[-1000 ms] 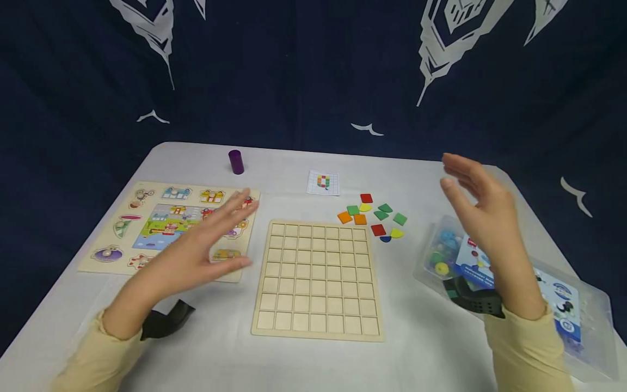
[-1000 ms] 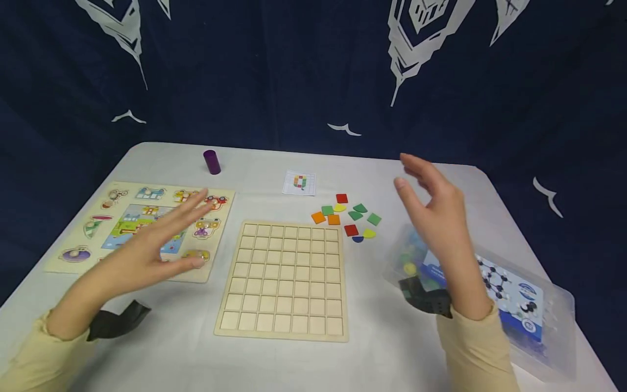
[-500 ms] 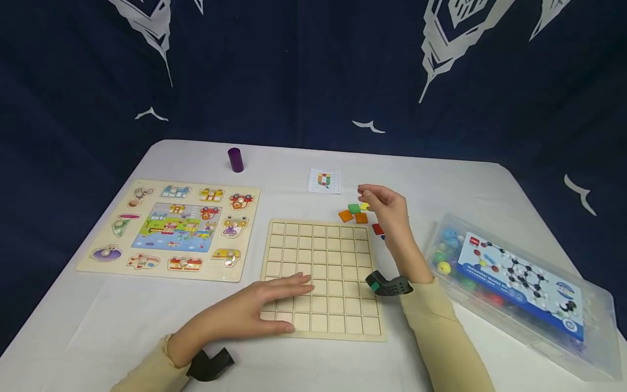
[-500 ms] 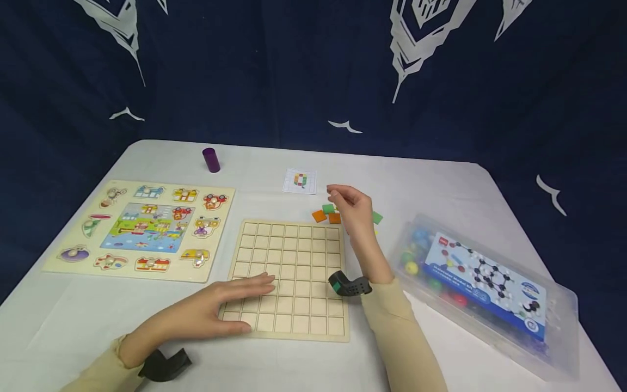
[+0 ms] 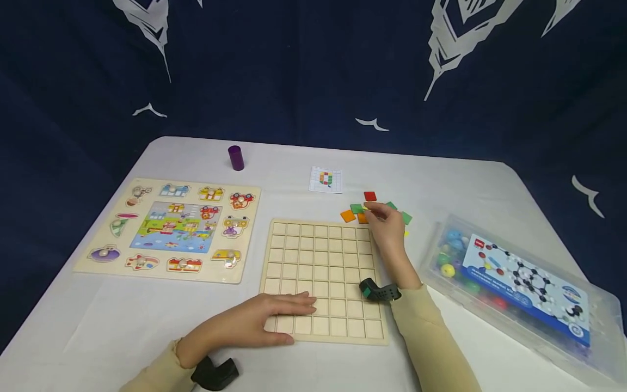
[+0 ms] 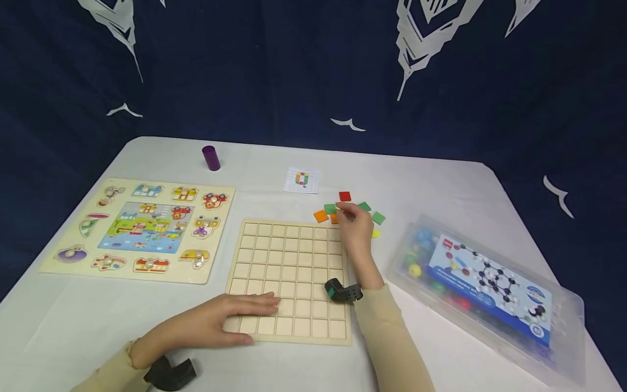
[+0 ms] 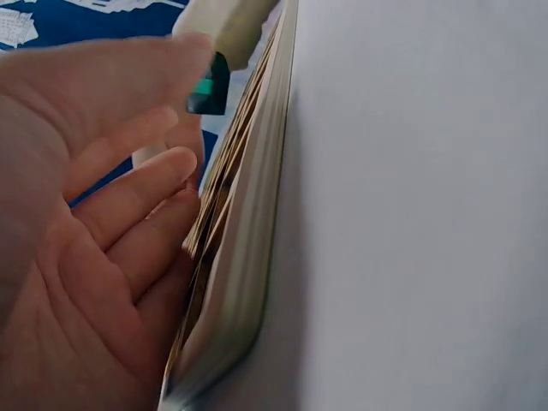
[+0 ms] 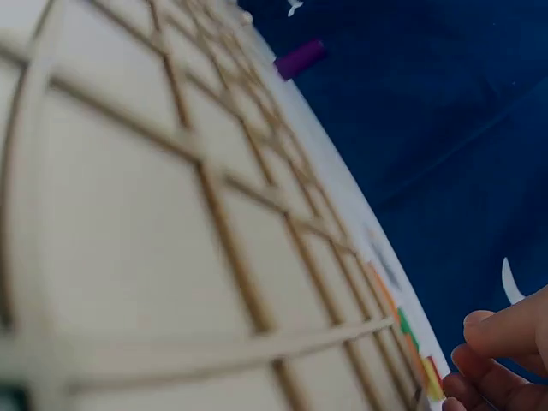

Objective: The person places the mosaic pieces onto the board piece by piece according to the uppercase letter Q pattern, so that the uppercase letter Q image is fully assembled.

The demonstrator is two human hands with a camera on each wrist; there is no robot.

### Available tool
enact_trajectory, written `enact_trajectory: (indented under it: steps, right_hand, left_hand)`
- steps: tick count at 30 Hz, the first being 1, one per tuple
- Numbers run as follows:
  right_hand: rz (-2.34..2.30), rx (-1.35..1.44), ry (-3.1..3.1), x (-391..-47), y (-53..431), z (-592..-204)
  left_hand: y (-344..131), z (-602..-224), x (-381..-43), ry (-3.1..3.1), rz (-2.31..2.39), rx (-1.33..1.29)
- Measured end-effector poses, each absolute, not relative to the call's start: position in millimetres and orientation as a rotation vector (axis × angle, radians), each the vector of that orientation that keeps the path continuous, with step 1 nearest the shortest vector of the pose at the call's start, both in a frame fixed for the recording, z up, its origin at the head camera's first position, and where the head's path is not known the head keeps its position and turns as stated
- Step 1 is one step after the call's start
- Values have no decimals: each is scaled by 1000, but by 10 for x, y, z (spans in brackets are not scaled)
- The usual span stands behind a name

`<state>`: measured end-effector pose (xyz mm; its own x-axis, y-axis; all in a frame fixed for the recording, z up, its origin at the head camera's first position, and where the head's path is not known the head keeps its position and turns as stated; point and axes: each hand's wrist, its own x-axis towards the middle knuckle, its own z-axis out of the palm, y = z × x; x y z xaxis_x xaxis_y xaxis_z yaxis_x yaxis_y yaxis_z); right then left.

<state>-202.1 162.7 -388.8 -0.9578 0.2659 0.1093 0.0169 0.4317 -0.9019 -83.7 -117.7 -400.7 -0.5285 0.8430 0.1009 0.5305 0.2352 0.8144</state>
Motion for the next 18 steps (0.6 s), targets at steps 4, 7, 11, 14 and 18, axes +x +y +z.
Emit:
enact_trajectory:
  steps: [4, 7, 11, 14, 18]
  right_hand:
    - [1425, -218, -2499, -2032, 1654, -3972]
    - [1374, -201, -2527, -2046, 1658, -4005]
    - [1331, -198, -2575, -2060, 1664, -4011]
    - [1289, -181, -2619, -2076, 1673, -4008]
    - [1221, -157, -2663, -2090, 1679, -4000]
  left_hand:
    - [-1167, -4013, -820, 2228, 1074, 1314]
    - [-1170, -4021, -813, 2260, 1001, 1354]
    - [-1174, -4030, -815, 2269, 965, 1377]
    - [-1177, -4032, -825, 2257, 966, 1386]
    - [-1176, -4038, -838, 2236, 982, 1395]
